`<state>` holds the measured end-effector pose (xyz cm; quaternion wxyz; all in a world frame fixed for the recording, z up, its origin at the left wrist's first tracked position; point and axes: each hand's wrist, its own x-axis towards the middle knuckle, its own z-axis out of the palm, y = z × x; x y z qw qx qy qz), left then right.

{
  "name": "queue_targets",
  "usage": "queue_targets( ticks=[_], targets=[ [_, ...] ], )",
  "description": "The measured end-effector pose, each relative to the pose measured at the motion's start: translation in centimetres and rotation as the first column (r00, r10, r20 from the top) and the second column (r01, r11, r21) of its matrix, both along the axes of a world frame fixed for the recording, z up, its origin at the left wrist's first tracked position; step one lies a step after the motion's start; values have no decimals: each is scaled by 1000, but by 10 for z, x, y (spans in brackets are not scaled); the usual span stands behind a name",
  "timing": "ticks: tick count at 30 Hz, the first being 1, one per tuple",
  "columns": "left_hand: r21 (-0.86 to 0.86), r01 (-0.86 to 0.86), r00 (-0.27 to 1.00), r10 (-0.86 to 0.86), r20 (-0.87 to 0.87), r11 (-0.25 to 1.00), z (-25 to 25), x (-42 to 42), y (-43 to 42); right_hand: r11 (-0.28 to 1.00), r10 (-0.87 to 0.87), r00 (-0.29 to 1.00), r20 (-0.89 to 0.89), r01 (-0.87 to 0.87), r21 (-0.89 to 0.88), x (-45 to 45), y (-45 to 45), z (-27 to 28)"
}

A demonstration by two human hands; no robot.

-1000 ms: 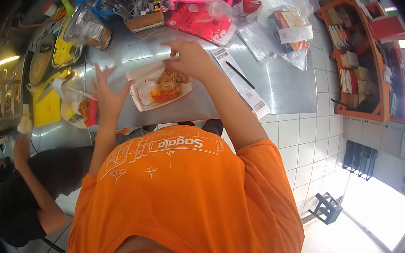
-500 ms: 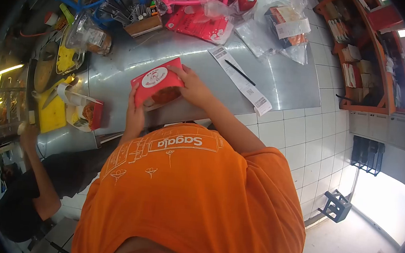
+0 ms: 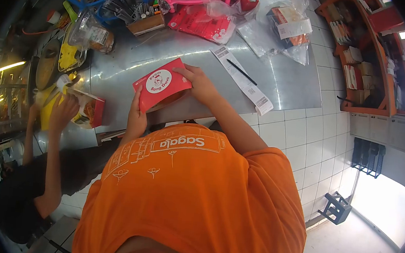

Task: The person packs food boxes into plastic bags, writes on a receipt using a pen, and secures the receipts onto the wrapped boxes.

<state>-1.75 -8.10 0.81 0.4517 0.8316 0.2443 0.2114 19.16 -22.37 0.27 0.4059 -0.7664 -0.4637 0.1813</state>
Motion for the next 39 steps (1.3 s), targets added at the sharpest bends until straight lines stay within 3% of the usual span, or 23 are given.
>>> queue_targets(
  ticks=[5,8,11,12,14,15,18,20,21,24,26,30,33,39],
  targets=[
    [31,18,989,-13,-150,999,34,4,24,1000,-9,997,-79,10,8,5,5,10],
    [81,88,827,-28,-562,993,93,15,45,999,-38,990,-137,35,-27,15,9,15],
    [102,199,764,-89,-639,975,116,23,61,999,-52,973,-223,48,-20,23,15,18],
    [136,204,764,-71,-641,969,112,20,63,999,-52,964,-262,51,-11,23,16,18],
    [202,222,767,-43,-640,954,91,15,66,998,-48,987,-153,42,-45,21,14,19],
    [185,163,857,-47,-514,969,69,10,60,997,-49,994,-97,43,-61,19,12,20],
    [59,8,990,0,-138,998,12,-2,27,997,-64,933,-354,78,27,6,6,19],
    [-90,-96,995,99,30,991,4,2,-2,995,-75,977,-199,87,54,1,4,9],
    [-141,-119,992,122,9,983,6,3,-4,994,-73,990,-119,82,66,-2,4,6],
    [-259,-185,981,163,-105,948,20,7,7,988,-97,991,-94,107,114,-5,8,4],
    [-311,-194,961,117,-250,930,31,6,22,989,-94,963,-254,120,90,-6,11,17],
    [-247,-159,974,111,-198,956,15,2,28,985,-173,857,-486,150,-87,-10,14,55],
    [-192,-145,976,108,-189,971,21,2,11,983,-178,918,-355,147,-112,-5,11,48],
    [-118,-77,994,67,-90,990,-5,-1,3,987,-153,951,-267,162,11,0,7,25]
  ],
)
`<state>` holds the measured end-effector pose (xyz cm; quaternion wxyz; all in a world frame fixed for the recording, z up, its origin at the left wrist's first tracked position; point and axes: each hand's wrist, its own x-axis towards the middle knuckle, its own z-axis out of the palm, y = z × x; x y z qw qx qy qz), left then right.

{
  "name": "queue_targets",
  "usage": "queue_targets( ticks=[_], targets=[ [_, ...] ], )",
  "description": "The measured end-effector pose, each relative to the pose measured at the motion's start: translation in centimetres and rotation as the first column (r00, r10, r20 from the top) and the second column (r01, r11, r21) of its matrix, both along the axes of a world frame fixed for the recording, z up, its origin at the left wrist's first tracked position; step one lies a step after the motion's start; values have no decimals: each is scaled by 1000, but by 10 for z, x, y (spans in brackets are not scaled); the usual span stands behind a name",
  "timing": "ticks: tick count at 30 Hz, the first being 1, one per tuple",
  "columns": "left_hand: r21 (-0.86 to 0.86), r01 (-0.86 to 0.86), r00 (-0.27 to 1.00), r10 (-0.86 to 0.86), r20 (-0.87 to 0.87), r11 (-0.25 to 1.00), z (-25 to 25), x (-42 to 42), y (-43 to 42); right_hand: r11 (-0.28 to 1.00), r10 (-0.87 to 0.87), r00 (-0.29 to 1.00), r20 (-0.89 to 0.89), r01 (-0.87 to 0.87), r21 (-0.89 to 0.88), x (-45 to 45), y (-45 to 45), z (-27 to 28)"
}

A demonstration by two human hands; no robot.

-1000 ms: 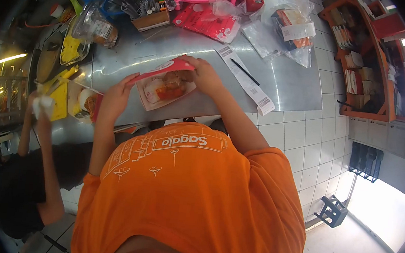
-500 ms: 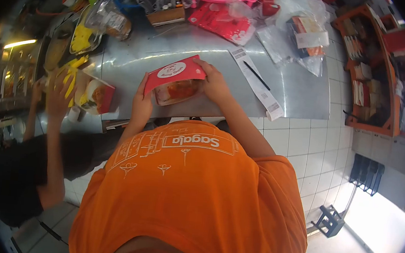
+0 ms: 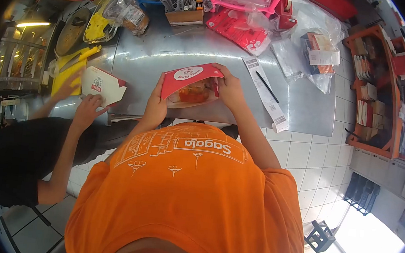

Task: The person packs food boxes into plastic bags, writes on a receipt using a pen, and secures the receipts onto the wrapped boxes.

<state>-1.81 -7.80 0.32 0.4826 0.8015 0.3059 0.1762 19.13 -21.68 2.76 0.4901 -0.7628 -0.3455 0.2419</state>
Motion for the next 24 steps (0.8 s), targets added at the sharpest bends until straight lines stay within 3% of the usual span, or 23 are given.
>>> queue_targets(
  ticks=[3,5,6,8,11,14,15,17,19,23,24],
  targets=[
    [-53,41,999,-43,-30,998,7,1,-1,987,19,991,-132,-39,-153,0,-3,13],
    [-166,77,988,-98,-119,983,20,2,2,996,65,992,113,-58,-61,0,-9,-12],
    [-150,138,985,-152,-82,979,27,1,3,997,77,969,235,-75,-17,-1,-10,-15],
    [-112,261,965,-264,-11,959,36,-2,4,991,131,978,162,-123,-58,-3,-19,-17],
    [-36,340,940,-341,-16,940,11,-8,20,964,260,958,119,-251,-84,-2,-25,-3],
    [-456,168,985,-165,45,874,29,8,15,933,345,936,64,-334,-136,-2,-26,14],
    [-352,158,980,-191,-59,923,31,12,11,924,358,933,37,-348,-158,-3,-25,16],
    [-122,171,944,-198,-262,978,35,15,4,935,332,925,185,-297,-192,-7,-27,-12],
    [152,250,909,-178,-377,956,20,10,2,932,342,872,350,-266,-247,-7,-31,-28],
    [595,432,852,-90,-516,677,12,5,12,898,431,640,636,-234,-373,-4,-36,-20],
    [571,490,836,-169,-522,659,15,4,18,892,447,570,689,-224,-393,-3,-35,-15]
  ],
)
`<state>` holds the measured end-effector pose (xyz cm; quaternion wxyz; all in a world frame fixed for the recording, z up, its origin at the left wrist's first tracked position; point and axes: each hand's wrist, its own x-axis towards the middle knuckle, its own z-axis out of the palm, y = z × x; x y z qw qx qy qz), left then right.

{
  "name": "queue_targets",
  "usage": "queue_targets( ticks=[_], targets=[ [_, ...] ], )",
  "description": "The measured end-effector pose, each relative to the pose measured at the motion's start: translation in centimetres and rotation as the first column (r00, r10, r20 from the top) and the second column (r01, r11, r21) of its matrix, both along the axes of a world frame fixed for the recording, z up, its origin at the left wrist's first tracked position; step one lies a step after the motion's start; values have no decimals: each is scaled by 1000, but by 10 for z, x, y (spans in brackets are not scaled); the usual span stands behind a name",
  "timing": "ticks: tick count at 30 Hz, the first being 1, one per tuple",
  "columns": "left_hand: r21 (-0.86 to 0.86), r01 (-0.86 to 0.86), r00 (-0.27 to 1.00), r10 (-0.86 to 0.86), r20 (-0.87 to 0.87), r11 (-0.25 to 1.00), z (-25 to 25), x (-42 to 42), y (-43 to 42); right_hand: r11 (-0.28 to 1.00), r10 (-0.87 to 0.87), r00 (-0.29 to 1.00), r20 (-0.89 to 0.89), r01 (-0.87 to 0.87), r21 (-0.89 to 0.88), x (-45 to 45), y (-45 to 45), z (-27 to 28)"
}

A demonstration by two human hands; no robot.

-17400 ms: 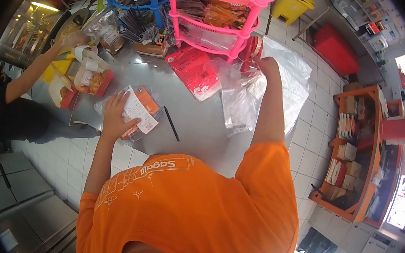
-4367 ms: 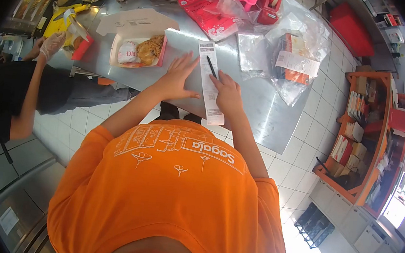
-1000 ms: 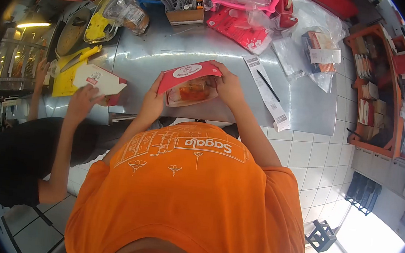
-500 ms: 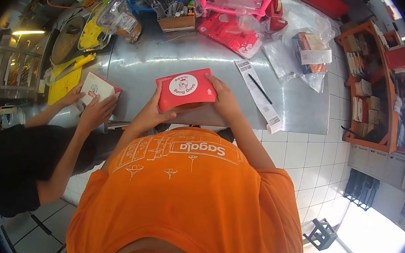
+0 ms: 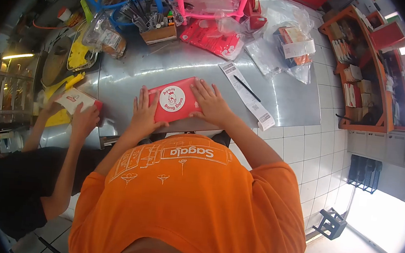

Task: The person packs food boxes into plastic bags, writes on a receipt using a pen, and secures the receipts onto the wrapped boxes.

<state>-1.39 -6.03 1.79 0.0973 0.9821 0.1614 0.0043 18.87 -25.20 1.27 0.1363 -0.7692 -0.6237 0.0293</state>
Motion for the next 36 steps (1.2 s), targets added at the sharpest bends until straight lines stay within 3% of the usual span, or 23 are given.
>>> queue_targets(
  ticks=[3,6,9,11,14,16,18,20,21,23,24,25,26,28,30,33,36],
  targets=[
    [-52,165,986,-166,2,985,9,6,14,983,177,982,72,-172,-68,5,4,0],
    [-5,206,977,-205,50,979,11,11,12,986,155,983,97,-147,-80,0,9,-3],
    [118,244,964,-254,75,963,3,14,9,985,153,921,358,-173,25,-4,11,-22],
    [178,311,943,-327,69,934,-6,12,19,986,157,963,221,-166,22,-3,16,-16],
    [-223,271,962,-268,46,936,9,15,30,989,132,985,112,-138,48,-1,24,-16],
    [-52,352,935,-349,65,935,-6,10,30,985,170,976,138,-164,-56,-4,17,-5],
    [-33,315,941,-307,141,949,3,3,6,992,110,994,-1,-109,63,-12,3,-17],
    [-69,308,943,-295,156,949,-5,2,8,986,166,983,-73,-168,-18,-7,-7,1],
    [-72,281,953,-269,142,957,-9,2,9,986,167,975,-147,-162,46,3,-12,-3],
    [-83,206,975,-197,106,975,-16,1,7,994,-102,975,-199,107,14,50,-21,20],
    [-63,186,978,-179,110,980,-17,-1,3,915,-313,910,-273,366,171,81,-32,15],
    [-43,165,981,-159,113,985,-17,-2,-1,782,-500,841,-208,541,310,122,-42,24],
    [-22,144,983,-141,115,989,-14,0,-6,566,-648,738,-188,632,529,170,-51,21],
    [-45,49,997,-46,68,998,-1,3,-16,296,-849,417,-324,884,360,234,-72,74],
    [-68,-48,998,51,47,997,4,9,-32,176,-966,249,-66,826,536,314,-79,61],
    [-52,-150,988,152,27,987,11,18,-47,434,-899,437,21,884,174,363,-87,42],
    [-65,-331,943,332,16,942,0,28,-63,453,-868,478,-133,873,179,390,-106,35]
  ],
)
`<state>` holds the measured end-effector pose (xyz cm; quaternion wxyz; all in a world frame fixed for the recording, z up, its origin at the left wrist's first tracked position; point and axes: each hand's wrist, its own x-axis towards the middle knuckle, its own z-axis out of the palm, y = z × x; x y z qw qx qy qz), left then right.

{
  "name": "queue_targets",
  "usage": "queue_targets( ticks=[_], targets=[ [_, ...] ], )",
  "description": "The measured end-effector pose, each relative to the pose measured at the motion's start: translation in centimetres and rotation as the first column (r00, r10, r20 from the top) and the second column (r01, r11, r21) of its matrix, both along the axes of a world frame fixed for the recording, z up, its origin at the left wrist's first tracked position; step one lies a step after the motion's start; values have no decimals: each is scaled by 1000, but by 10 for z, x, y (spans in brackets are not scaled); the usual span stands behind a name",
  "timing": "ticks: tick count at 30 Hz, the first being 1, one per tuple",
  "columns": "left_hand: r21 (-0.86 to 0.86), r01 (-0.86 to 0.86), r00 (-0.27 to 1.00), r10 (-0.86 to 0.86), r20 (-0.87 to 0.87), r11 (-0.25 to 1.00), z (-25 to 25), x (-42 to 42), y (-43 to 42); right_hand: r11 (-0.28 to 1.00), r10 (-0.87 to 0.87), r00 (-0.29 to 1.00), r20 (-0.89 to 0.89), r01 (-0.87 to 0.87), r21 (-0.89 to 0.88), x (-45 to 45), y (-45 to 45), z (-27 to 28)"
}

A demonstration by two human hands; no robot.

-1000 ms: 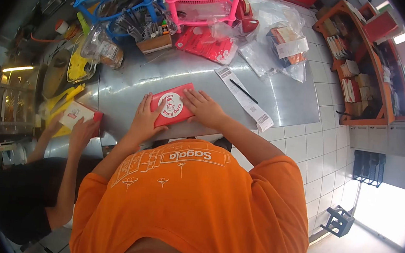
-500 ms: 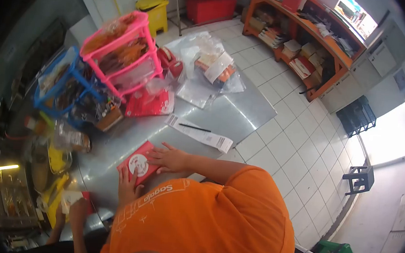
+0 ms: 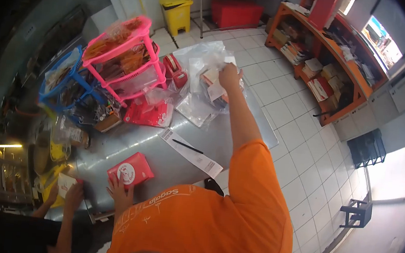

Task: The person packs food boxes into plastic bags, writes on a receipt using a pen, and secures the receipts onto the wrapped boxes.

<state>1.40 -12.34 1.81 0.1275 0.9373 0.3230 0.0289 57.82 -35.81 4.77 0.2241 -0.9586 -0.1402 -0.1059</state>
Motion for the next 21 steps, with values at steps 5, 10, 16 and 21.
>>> queue_targets(
  ticks=[5,10,16,21],
  targets=[
    [-51,-107,977,115,180,993,-3,28,-43,808,269,940,209,-339,481,-63,-97,56],
    [-169,71,928,-3,373,983,23,107,-98,706,418,889,-187,-188,683,-101,-162,50],
    [-9,328,870,-298,394,945,14,225,-135,782,614,615,-494,-559,277,-128,-189,-36],
    [37,561,798,-552,242,827,-16,337,-130,557,826,326,-459,-592,582,-123,-200,36]
  ],
)
